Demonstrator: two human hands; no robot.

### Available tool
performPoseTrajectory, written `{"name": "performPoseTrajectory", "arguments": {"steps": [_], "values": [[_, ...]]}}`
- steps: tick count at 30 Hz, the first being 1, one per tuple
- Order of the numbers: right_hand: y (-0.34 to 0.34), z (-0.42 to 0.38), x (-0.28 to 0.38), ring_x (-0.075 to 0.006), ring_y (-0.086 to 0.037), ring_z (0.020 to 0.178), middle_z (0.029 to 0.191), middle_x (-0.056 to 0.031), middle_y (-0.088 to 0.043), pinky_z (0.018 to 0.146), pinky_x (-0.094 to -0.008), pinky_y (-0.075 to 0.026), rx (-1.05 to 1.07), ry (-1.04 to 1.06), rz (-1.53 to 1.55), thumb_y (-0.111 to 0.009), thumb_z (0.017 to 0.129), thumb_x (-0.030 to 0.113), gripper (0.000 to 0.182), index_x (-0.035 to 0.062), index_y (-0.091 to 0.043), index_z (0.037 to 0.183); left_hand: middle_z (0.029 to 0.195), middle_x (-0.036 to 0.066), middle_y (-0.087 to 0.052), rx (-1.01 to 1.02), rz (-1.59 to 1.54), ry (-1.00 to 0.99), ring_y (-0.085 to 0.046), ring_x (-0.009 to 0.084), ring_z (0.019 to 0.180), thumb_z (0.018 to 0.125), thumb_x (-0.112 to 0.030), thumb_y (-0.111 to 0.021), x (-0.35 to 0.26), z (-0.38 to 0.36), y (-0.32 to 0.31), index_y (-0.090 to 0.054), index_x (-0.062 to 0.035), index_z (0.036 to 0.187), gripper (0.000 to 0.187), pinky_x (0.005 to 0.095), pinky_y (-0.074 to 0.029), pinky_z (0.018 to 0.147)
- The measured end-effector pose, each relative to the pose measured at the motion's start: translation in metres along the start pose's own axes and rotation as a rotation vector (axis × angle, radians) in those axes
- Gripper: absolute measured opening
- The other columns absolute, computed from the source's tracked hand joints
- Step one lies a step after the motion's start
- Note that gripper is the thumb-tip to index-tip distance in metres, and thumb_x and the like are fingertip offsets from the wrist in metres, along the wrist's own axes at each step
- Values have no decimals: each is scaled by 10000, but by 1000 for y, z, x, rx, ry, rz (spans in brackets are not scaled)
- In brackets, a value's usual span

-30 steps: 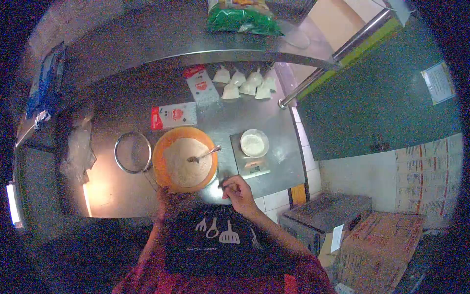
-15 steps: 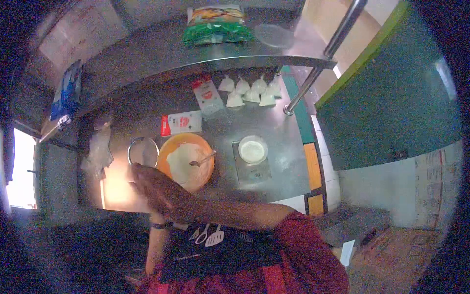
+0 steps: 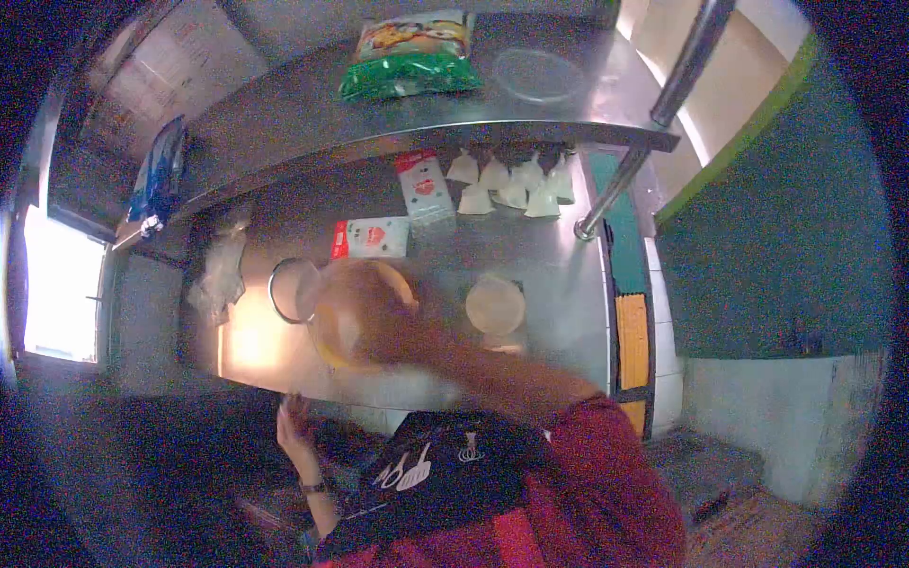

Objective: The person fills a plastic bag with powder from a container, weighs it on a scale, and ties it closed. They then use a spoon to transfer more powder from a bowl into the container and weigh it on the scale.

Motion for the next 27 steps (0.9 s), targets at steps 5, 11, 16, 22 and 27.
{"name": "performPoseTrajectory", "arguments": {"steps": [5,11,16,22,27], "values": [[-11,-113,-246,-370,-426,1264,1214,-147,-606,988,-582,-346,785,-781,-557,-538,810,212,335,126,-643,1117,1111,146,-655,-311,-1,19,-628,232,940,988,-367,-492,66,-57,92,-553,-5,1232,441,372,-513,795],[-58,-166,-295,-418,-182,1427,1433,-117,-459,1124,-581,-185,870,-596,-626,-515,835,237,549,126,-478,1372,910,71,-645,-479,40,144,-604,157,794,980,-289,-541,128,-87,124,-609,-9,955,289,310,-500,742],[-67,-161,-303,-406,-169,1436,1480,-101,-399,1126,-601,-163,842,-648,-642,-524,840,209,617,64,-392,1425,879,54,-634,-412,-7,150,-578,114,817,996,-278,-520,150,-77,116,-614,2,904,310,278,-475,758],[-75,-134,-299,-360,-263,1409,1374,-86,-518,1108,-582,-193,637,-386,-796,-585,793,185,535,74,-532,1314,892,39,-641,-340,336,173,-579,125,838,1007,-283,-494,129,-44,102,-634,30,1003,343,281,-467,761],[-67,-117,-299,-316,-433,1253,1125,-42,-652,1039,-536,-287,517,-398,-881,-633,766,203,469,123,-612,1228,849,21,-637,-52,347,69,-573,124,780,1009,-263,-489,134,-6,95,-642,20,964,325,278,-471,728]]}}
Point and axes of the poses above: each hand's wrist, its own z-axis towards the middle knuckle, its own y-axis out of the back of the hand, x = y × z, the point moved 9 cm from there along z, towards the middle knuckle
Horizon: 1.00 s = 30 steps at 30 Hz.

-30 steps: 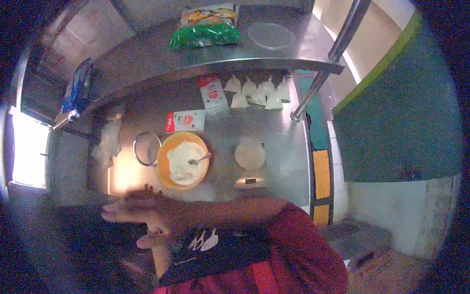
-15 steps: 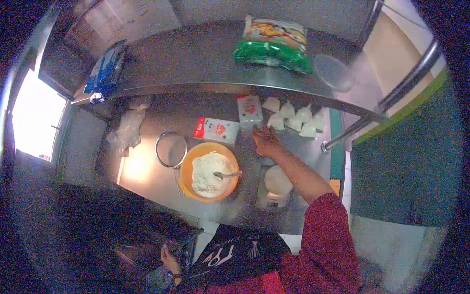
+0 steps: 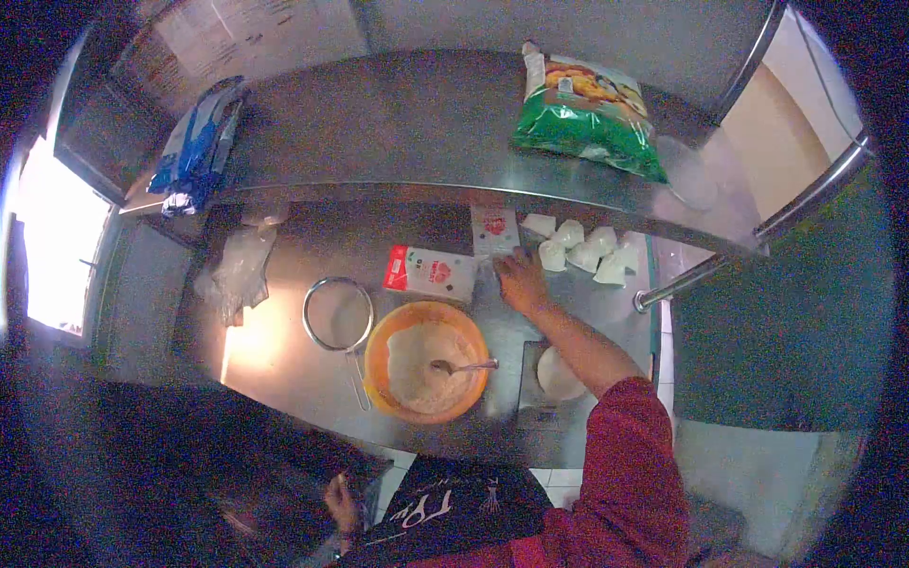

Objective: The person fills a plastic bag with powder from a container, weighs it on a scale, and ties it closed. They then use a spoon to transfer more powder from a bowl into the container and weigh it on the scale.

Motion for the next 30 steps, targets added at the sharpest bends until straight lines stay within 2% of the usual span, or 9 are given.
{"name": "performPoseTrajectory", "arguments": {"steps": [6,10,12,13,17,24,26,28,30], "values": [[-6,16,-5,-310,-476,1141,1097,-70,-639,997,-539,-326,64,-91,-122,-630,771,193,328,118,-681,1087,770,13,-591,118,67,-5,-491,91,723,1001,-236,-503,17,46,11,-619,15,902,293,261,-431,652],[2,28,-2,-302,-467,1184,1182,-97,-587,977,-535,-364,126,-115,-209,-617,796,259,405,127,-638,1178,722,24,-552,58,117,-84,-452,78,707,999,-248,-508,2,72,22,-585,7,845,308,259,-420,635],[6,31,-6,-309,-478,1128,1178,-110,-547,983,-523,-357,-10,-142,-159,-601,796,221,215,97,-711,932,726,28,-559,78,114,-95,-462,82,706,997,-246,-511,3,80,25,-603,10,862,304,262,-423,634],[-2,32,-8,-309,-478,1128,1178,-110,-547,983,-523,-357,-8,-149,-156,-601,796,221,215,97,-711,932,730,31,-565,95,109,-104,-473,85,705,996,-244,-515,3,83,28,-621,12,878,301,264,-426,633],[-4,35,-8,-296,-477,1132,1114,-76,-544,939,-509,-373,-164,-123,-185,-586,806,217,180,94,-702,868,771,44,-612,147,322,1,-512,110,703,987,-250,-535,80,92,43,-645,26,897,310,287,-445,642],[8,35,-12,-291,-487,1129,1043,-61,-559,926,-499,-371,-131,-7,-148,-619,771,219,147,109,-680,847,807,58,-646,-7,69,118,-551,140,729,969,-250,-577,208,71,52,-636,35,868,308,317,-455,681],[13,35,-10,-293,-489,1125,1027,-53,-564,923,-495,-374,-110,24,-180,-635,758,224,152,115,-681,853,774,50,-623,-57,-102,212,-546,143,730,967,-253,-580,207,66,53,-626,32,850,312,319,-448,674],[17,33,-6,-295,-492,1121,1010,-45,-568,919,-490,-376,-82,55,-212,-651,745,228,160,121,-683,859,694,6,-525,-52,117,183,-486,133,675,975,-259,-567,127,63,56,-577,3,777,328,309,-408,618],[18,34,-8,-310,-464,1198,1165,-63,-562,997,-512,-343,-10,-1,-148,-671,699,226,249,147,-702,933,676,-15,-479,-4,146,106,-444,119,651,980,-260,-557,128,66,55,-550,-13,752,337,304,-379,590]]}}
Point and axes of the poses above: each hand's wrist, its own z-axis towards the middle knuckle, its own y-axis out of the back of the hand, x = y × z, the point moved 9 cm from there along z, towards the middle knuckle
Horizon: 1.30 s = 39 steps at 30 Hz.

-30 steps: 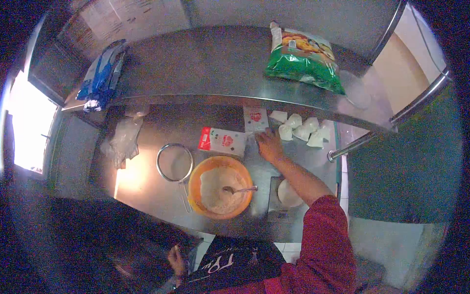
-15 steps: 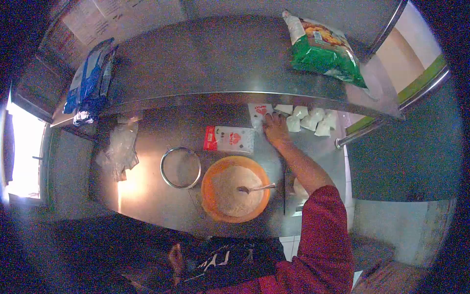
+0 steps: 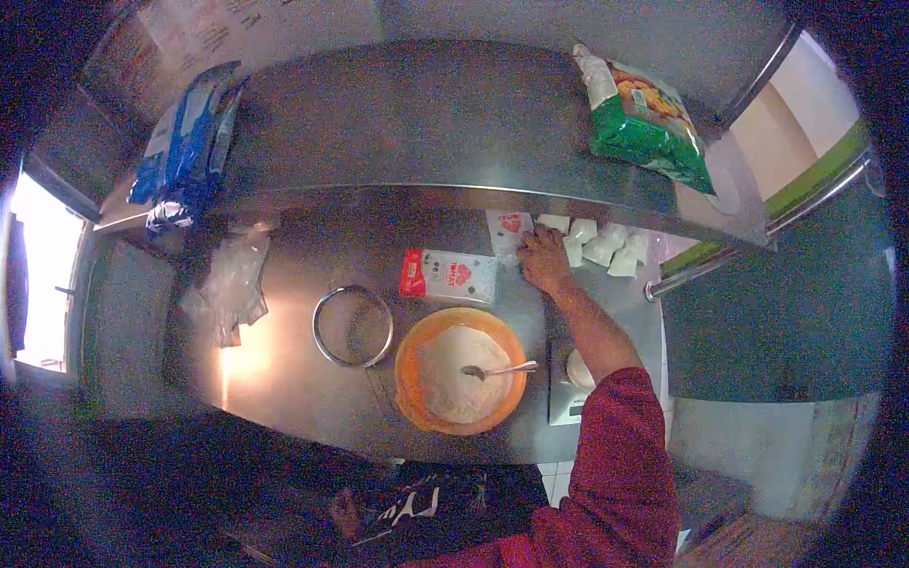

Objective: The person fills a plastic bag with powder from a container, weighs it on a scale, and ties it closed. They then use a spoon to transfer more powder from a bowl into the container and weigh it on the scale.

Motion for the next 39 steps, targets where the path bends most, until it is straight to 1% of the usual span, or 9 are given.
{"name": "performPoseTrajectory", "arguments": {"steps": [2,5,7,13,19,23,27,32,39], "values": [[-3,-3,-1,-310,-467,1191,1151,-63,-567,981,-509,-352,-18,7,7,-672,693,215,239,146,-699,919,657,-36,-432,37,31,-83,-401,105,628,984,-261,-547,0,-1,-2,-524,-28,726,349,299,-350,563],[5,-10,-6,-311,-475,1175,1122,-71,-579,947,-505,-370,-84,26,83,-671,689,197,218,142,-689,899,630,-33,-421,98,-453,229,-365,94,609,989,-250,-533,20,-10,-13,-524,-33,718,347,290,-331,541],[21,-15,-4,-313,-480,1165,1107,-78,-587,928,-504,-380,-129,45,153,-667,692,191,208,139,-683,893,622,-37,-424,6,-17,-107,-367,78,594,989,-259,-532,-24,-10,2,-535,-33,713,357,276,-328,529],[65,-44,-18,-316,-524,977,979,-109,-573,887,-452,-402,-359,31,312,-623,822,131,154,75,-626,965,675,-20,-504,-107,-174,-156,-424,60,625,983,-233,-545,-84,-44,-3,-610,-7,785,307,249,-354,545],[118,-119,-62,-222,-608,913,1014,-95,-633,815,-323,-479,-443,-596,1568,-455,1006,258,209,73,-546,1042,795,7,-589,-91,-222,-403,-529,75,682,961,-151,-569,-247,-82,-23,-630,32,910,199,232,-446,621],[163,-169,-40,-257,-631,931,1026,-119,-647,810,-388,-516,-544,-502,2121,-467,996,256,214,72,-542,1074,1086,111,-656,458,-308,-520,-637,174,948,965,-194,-573,-330,-92,-123,-572,20,1231,341,290,-539,747],[184,-234,-8,-287,-653,932,1021,-138,-662,760,-439,-540,-415,-813,2540,-462,989,311,286,73,-550,1121,1347,121,-523,1465,-973,111,-531,215,1209,992,-290,-519,-422,-183,-254,-431,-24,1372,472,351,-533,875],[179,-310,-11,-251,-657,885,981,-102,-666,735,-418,-540,-274,-884,2552,-437,991,366,333,93,-561,1136,1177,107,-620,1376,-1082,148,-616,206,1063,987,-135,-506,-435,-213,-301,-455,-26,1337,371,384,-549,848],[145,-392,-25,-269,-632,730,875,-99,-636,593,-419,-536,-400,-1164,2462,-442,982,420,380,73,-544,1099,796,122,-699,959,-781,-304,-679,183,664,843,97,-639,-443,-250,-268,-606,24,1056,227,291,-571,626]]}}
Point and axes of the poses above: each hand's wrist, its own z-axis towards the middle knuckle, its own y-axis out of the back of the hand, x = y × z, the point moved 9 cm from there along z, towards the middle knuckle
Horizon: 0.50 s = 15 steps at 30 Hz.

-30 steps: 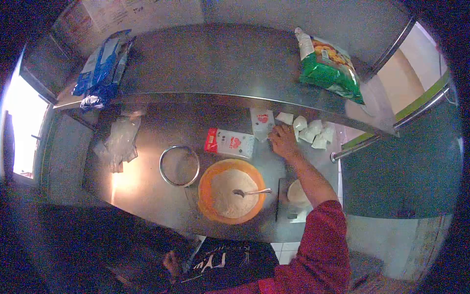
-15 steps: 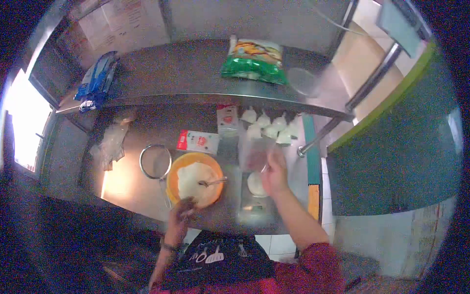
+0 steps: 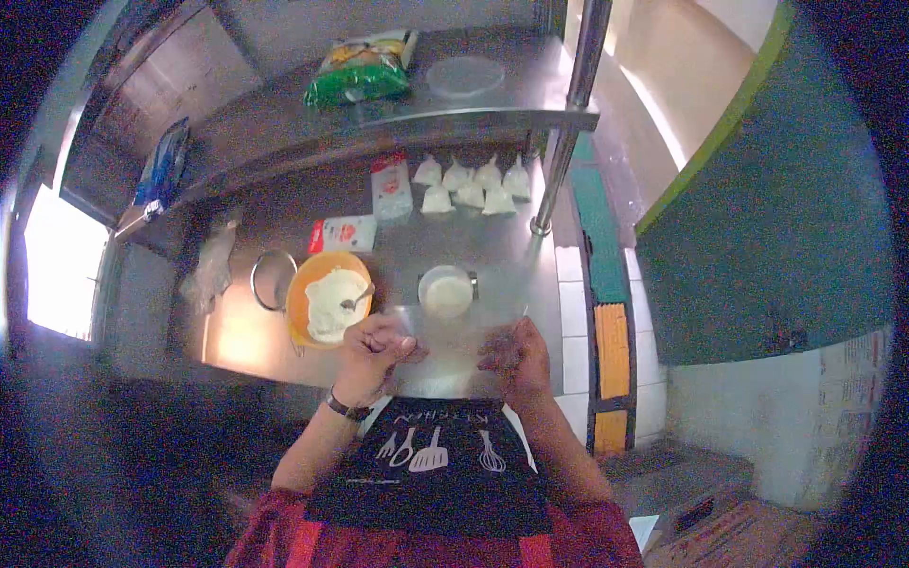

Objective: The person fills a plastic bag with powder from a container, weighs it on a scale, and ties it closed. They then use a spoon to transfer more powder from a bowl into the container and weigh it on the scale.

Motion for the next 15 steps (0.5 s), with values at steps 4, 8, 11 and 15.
{"name": "performPoseTrajectory", "arguments": {"steps": [4,8,11,15], "values": [[-31,-20,12,-239,-626,685,871,-121,-635,500,-363,-530,45,-25,-43,-494,981,318,352,57,-454,1215,734,90,-679,-119,260,-154,-657,137,643,836,38,-690,-19,-25,1,-637,27,912,94,262,-540,601],[-52,-12,-1,-188,-608,649,866,-103,-626,494,-339,-531,277,109,-358,-503,966,115,293,112,-438,1251,708,79,-663,-280,311,-179,-635,128,608,861,0,-677,-41,-61,16,-640,35,885,56,260,-524,573],[-65,-3,-29,-160,-590,612,868,-111,-624,507,-315,-531,302,-40,-342,-508,933,-12,348,104,-438,1253,682,74,-647,-358,63,-55,-605,117,574,877,-28,-664,-46,-95,31,-647,37,836,79,258,-506,545],[-104,-5,-66,-162,-596,661,891,-98,-631,572,-280,-517,386,55,-471,-631,875,32,423,58,-431,1247,641,43,-598,-524,325,-145,-553,114,496,856,-140,-678,-55,-154,69,-579,-16,712,214,250,-444,428]]}}
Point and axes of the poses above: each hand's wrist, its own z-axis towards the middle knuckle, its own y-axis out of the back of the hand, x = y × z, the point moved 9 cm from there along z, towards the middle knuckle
